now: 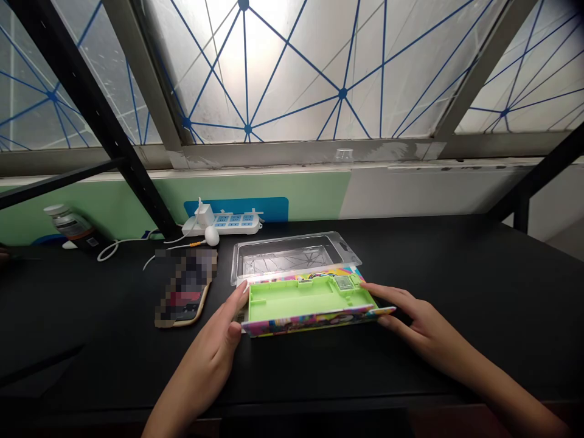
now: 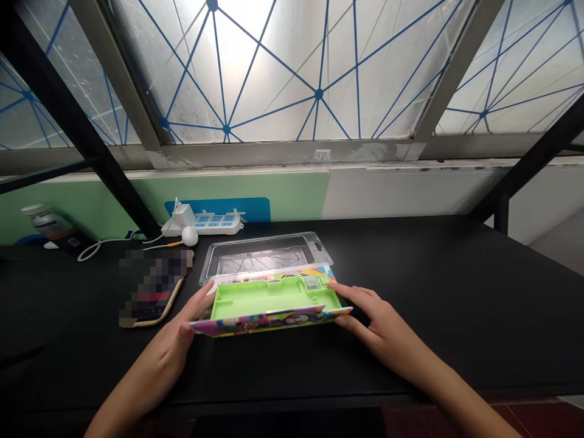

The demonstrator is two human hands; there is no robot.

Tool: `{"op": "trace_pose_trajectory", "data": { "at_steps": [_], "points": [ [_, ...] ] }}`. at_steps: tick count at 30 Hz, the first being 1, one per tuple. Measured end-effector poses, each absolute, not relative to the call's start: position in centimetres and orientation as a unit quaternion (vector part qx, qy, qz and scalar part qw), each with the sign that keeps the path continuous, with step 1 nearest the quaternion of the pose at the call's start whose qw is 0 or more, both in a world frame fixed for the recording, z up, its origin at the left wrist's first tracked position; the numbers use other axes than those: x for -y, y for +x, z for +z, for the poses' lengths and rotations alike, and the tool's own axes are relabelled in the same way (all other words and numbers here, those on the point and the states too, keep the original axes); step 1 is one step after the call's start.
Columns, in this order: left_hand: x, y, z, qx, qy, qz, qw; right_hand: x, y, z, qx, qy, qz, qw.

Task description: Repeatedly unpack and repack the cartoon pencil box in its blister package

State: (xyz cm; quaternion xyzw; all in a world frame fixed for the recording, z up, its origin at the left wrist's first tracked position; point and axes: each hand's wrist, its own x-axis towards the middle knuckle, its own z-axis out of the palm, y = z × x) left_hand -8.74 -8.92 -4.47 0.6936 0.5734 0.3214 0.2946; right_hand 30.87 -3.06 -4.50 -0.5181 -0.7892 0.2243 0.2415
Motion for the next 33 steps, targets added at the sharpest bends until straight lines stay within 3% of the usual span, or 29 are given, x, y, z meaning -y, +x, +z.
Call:
{"op": "trace_pose_trajectory", "data": {
  "at_steps": [10,18,24,33],
  "points": [
    [8.7,-8.4,-4.7,-0.588,0.694,0.304,0.283,3.6,30.7,-5.0,0.805,-0.502,0.174,0.263],
    [8.7,-7.7,-1.8,-0.531,0.738,0.412,0.061,3.2,30.6,-3.0,0.827,-0.433,0.069,0.352],
    [1.9,-6.9,2.9,-0.564,0.752,0.341,0.006,-2.8,27.5,0.9,0.794,-0.474,0.093,0.369],
    [-1.8,-8.5,-1.2,-0.614,0.75,0.244,0.016,-8.2,25.7,-2.0,0.837,-0.437,0.122,0.305]
  ]
}}
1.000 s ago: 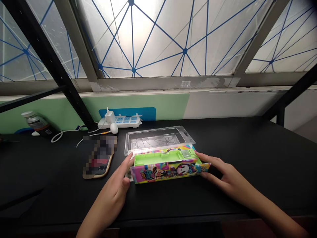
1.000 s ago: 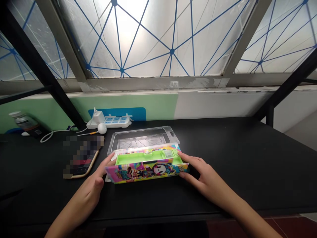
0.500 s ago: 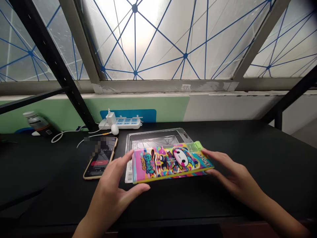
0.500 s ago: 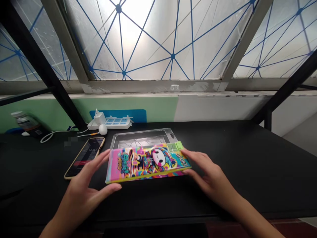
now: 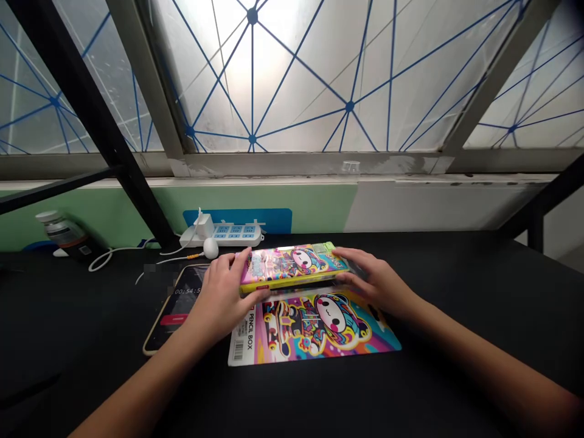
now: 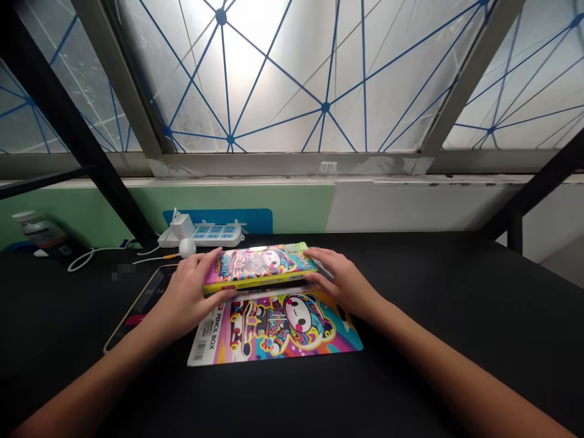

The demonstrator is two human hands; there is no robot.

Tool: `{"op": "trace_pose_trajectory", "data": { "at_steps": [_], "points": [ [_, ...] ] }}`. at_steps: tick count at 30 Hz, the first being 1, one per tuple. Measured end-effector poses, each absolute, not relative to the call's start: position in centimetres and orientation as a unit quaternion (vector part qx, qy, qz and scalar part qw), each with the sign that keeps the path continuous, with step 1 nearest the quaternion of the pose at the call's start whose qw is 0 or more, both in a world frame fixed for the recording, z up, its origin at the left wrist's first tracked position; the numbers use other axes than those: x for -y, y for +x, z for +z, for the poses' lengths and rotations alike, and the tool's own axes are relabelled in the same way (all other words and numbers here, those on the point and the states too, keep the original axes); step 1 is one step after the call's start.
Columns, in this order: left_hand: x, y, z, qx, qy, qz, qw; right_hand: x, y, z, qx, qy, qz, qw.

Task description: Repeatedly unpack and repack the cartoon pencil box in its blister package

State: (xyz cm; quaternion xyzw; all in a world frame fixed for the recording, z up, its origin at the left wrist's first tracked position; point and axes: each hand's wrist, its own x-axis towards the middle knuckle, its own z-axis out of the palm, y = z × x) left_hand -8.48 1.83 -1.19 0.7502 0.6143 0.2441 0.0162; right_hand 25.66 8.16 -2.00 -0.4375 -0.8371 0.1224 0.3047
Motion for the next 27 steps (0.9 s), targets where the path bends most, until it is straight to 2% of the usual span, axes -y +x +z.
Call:
{"op": "trace_pose_trajectory", "data": {
  "at_steps": [4,18,21,24,27],
  "points": [
    [-1.2,-8.1,-1.7,-0.623,0.756,0.202,0.021,-7.7,26.3,-3.2,0.841,-0.45,0.129,0.271],
    [-1.3,-7.9,-2.3,-0.603,0.791,0.105,0.003,-6.2,26.6,-2.7,0.852,-0.47,0.112,0.2],
    [-1.2,-7.3,-2.5,-0.574,0.807,0.132,-0.038,-5.1,25.8,-2.4,0.866,-0.423,0.059,0.26],
    [-1.0,-6.7,-2.6,-0.535,0.829,0.152,-0.054,-3.3,24.2,-2.0,0.899,-0.311,0.023,0.308],
    [-1.0,-6.4,-2.8,-0.518,0.845,0.132,-0.031,-1.4,22.2,-1.9,0.95,-0.189,0.042,0.245]
  ]
}}
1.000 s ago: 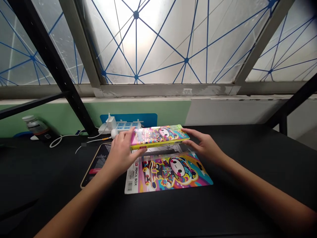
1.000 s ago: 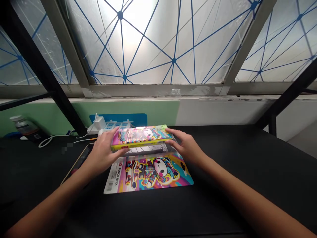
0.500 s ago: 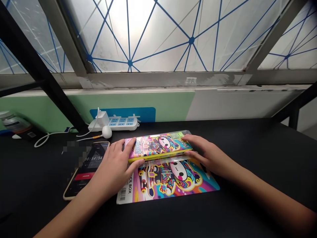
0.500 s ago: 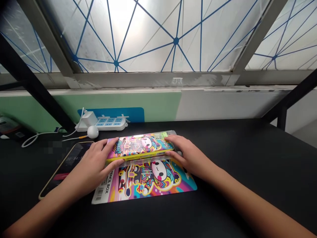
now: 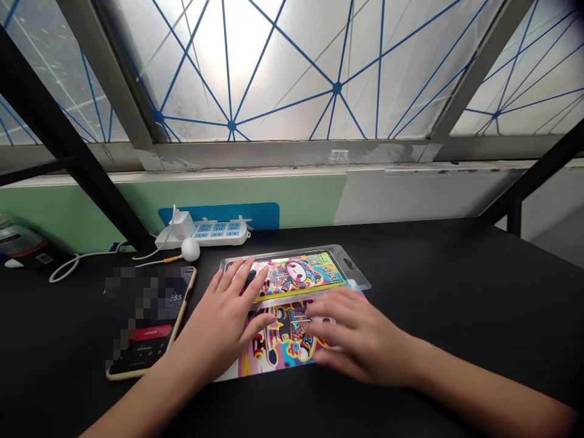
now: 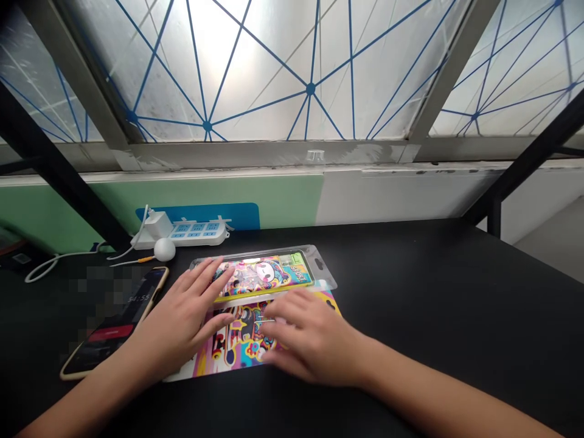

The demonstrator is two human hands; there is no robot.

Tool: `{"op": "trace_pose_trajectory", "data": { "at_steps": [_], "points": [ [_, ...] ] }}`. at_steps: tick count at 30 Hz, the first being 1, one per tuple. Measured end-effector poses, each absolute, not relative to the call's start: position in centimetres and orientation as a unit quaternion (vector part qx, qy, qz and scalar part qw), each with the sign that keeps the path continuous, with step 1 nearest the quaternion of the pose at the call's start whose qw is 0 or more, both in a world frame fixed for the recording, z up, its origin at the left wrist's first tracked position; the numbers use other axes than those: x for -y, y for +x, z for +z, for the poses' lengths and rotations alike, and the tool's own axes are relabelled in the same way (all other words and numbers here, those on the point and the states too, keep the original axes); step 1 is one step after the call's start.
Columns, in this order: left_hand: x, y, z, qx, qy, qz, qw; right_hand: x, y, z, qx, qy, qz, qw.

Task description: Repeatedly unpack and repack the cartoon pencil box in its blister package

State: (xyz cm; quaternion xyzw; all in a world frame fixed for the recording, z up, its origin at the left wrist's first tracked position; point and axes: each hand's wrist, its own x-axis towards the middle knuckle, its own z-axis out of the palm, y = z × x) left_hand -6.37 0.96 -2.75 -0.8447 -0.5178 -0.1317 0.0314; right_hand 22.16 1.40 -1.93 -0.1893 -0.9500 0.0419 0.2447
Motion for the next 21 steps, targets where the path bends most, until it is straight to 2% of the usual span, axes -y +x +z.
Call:
{"op": "trace_pose_trajectory", "data": {
  "at_steps": [4,7,10,16,21],
  "points": [
    [-1.1,-6.6,-2.7,0.521,-0.849,-0.092,0.0,-0.4,20.4,-2.1,0.967,-0.195,0.133,0.101],
    [-1.4,-6.9,-2.6,0.533,-0.84,-0.103,-0.008,-0.6,20.4,-2.0,0.952,-0.23,0.197,0.041],
    [-1.7,-7.2,-2.5,0.553,-0.824,-0.121,-0.007,-0.8,20.8,-1.7,0.946,-0.238,0.216,0.039],
    [-1.9,-7.1,-2.8,0.574,-0.809,-0.128,0.004,-0.6,21.3,-1.6,0.94,-0.251,0.211,0.093],
    [-2.0,-6.6,-3.0,0.572,-0.809,-0.131,0.032,-0.9,21.2,-2.2,0.924,-0.322,0.168,0.12]
  ]
}}
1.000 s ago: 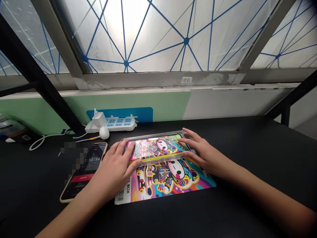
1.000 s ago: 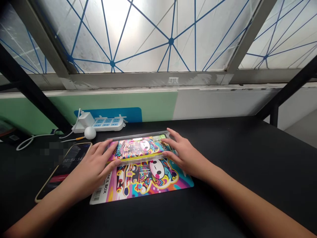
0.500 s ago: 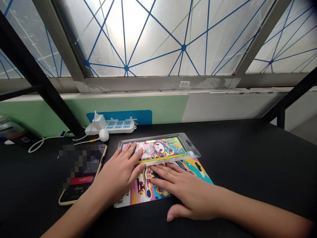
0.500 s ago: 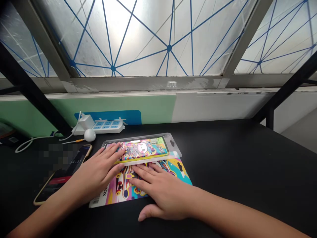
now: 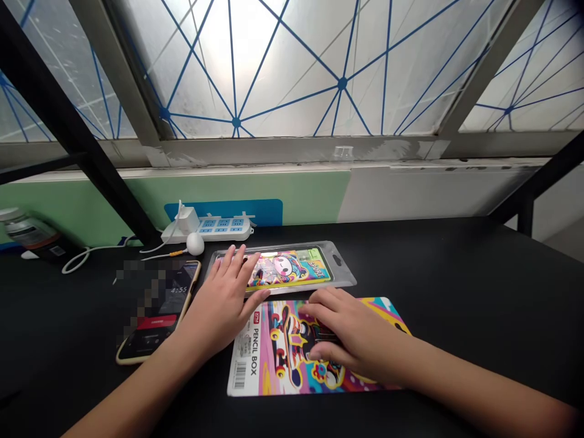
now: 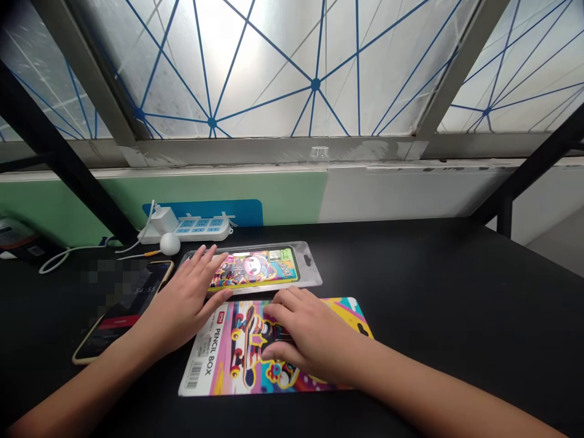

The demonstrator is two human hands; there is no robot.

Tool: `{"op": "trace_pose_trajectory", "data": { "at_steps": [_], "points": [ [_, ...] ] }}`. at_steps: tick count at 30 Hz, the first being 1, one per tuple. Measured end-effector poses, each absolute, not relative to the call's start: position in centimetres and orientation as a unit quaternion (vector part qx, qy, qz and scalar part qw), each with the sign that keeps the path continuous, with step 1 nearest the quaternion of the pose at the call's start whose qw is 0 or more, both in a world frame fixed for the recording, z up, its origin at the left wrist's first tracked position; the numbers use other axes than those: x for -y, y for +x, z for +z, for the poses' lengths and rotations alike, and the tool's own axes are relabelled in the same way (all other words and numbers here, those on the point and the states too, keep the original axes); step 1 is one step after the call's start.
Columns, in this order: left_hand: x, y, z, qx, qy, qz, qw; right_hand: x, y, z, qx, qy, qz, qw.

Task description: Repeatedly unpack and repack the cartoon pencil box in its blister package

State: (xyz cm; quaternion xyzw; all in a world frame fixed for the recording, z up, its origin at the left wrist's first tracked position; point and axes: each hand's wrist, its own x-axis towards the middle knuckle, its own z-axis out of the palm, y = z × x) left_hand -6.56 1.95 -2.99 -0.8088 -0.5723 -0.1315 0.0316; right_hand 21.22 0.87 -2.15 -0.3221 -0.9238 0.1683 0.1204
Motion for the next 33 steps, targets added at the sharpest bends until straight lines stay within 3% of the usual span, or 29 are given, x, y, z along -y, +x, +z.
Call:
{"op": "trace_pose_trajectory", "data": {
  "at_steps": [9,20,26,33],
  "points": [
    [-2.3,-6.2,-2.7,0.563,-0.823,-0.075,0.013,-1.0,20.4,-2.9,0.89,-0.426,0.098,0.131],
    [-1.9,-6.9,-1.8,0.561,-0.821,-0.092,-0.051,-3.9,26.0,-0.2,0.836,-0.499,0.146,0.174],
    [-1.5,-6.9,-1.8,0.528,-0.838,-0.124,-0.05,-9.9,32.8,0.3,0.785,-0.574,0.231,0.031],
    [-1.6,-7.0,-2.1,0.516,-0.844,-0.146,-0.029,-8.5,29.5,-0.5,0.787,-0.557,0.233,0.129]
  ]
}}
